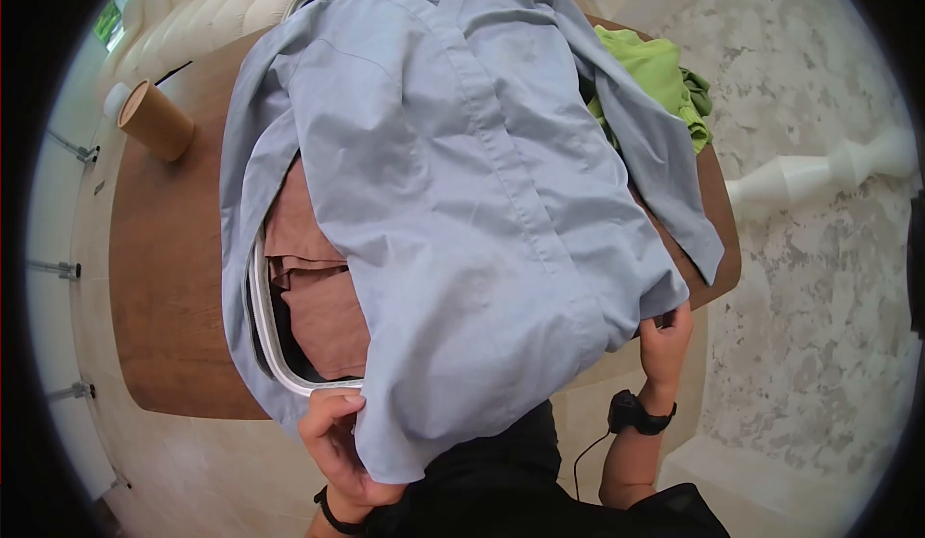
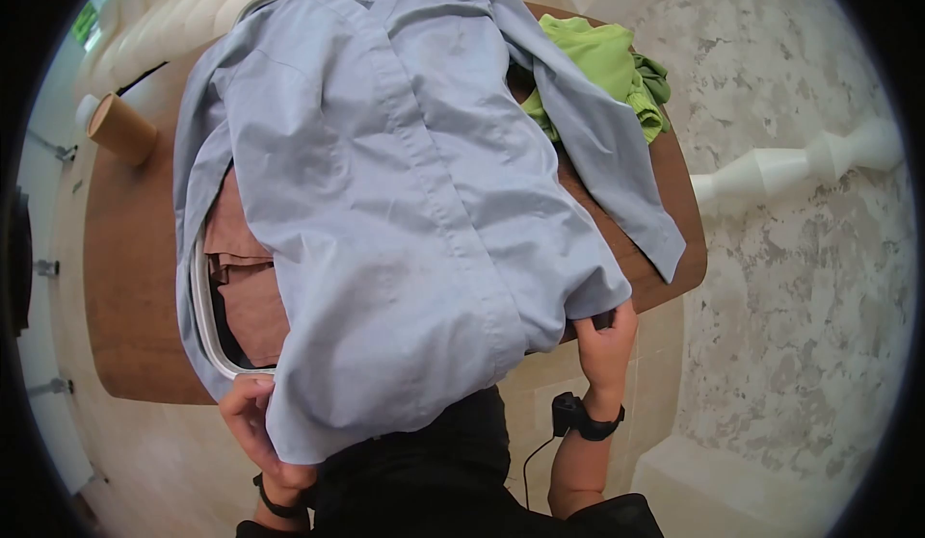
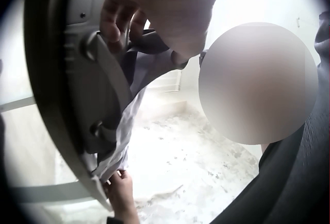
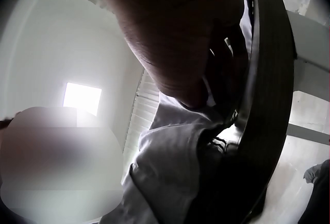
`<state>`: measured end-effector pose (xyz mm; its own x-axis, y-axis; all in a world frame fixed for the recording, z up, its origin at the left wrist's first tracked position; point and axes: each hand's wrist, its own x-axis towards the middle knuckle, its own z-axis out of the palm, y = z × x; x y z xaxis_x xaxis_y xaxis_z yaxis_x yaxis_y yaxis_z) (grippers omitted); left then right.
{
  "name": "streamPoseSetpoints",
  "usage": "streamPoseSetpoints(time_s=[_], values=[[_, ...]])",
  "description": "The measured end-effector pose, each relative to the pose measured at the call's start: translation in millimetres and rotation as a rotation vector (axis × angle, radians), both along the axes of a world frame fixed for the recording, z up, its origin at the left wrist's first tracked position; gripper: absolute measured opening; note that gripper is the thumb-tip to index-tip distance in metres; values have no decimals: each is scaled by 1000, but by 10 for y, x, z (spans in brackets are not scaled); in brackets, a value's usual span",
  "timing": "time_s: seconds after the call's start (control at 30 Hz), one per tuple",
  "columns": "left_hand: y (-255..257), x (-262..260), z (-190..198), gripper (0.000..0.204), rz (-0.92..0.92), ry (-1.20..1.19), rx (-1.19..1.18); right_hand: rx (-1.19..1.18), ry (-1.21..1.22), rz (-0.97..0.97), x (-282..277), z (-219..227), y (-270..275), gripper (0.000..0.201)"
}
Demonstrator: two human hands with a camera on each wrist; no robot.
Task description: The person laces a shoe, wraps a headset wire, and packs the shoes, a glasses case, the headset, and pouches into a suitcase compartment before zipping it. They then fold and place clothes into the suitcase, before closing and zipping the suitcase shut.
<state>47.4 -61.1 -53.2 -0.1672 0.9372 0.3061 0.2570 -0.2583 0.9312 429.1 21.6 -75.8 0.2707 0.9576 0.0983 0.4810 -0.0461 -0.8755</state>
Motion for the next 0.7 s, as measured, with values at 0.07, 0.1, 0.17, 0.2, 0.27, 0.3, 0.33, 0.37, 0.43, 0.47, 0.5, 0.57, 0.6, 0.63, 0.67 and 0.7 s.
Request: streamPoseSetpoints(time_s=[0.07, 0.1, 0.17, 0.2, 0.27, 0.3, 0.33, 0.37, 0.43, 0.47, 0.5, 0.57, 0.6, 0.63, 0.67, 0.7], values=[[-8, 21, 20, 56, 18, -41, -27, -23, -18, -24, -13, 3, 44, 50], [-16, 30, 37, 53, 38, -80, -55, -46, -34, -46, -24, 4, 55, 51], [-21, 57, 62, 50, 85, -79, -86, -115, -108, -82, -102, 147, 79, 53], [-20, 61, 71, 46, 133, -79, -116, -184, -182, -117, -128, 196, 93, 55], [-26, 51, 88, 42, 157, -115, -129, -48, -297, -102, -126, 183, 118, 62], [-29, 47, 97, 38, 180, -152, -143, 87, -413, -89, -120, 170, 124, 68], [-31, 42, 107, 38, 180, -152, -144, 86, -413, -90, -64, 111, 115, 68], [-31, 36, 112, 37, 224, -156, -122, 156, -199, -137, 45, 5, 91, 73], [-26, 29, 130, 35, 269, -159, -101, 224, 17, -182, 247, -141, 7, 78], [-15, 26, 145, 35, 266, -155, -93, 211, 313, -185, 330, -180, -49, 77], [-10, 23, 157, 34, 263, -151, -85, 194, 609, -186, 378, -207, -81, 77], [-13, 18, 168, 34, 264, -146, -89, 261, 357, -140, 72, 18, 159, 79], [-13, 17, 170, 34, 264, -143, -94, 324, 102, -95, -41, 122, 256, 82], [-12, 16, 173, 34, 265, -142, -90, 328, 103, -94, -30, 159, 280, 82], [-12, 18, 169, 33, 298, -146, -111, 332, 206, -76, 4, 188, 303, 83], [-17, 18, 168, 32, 331, -150, -132, 335, 308, -59, 29, 224, 314, 84]])
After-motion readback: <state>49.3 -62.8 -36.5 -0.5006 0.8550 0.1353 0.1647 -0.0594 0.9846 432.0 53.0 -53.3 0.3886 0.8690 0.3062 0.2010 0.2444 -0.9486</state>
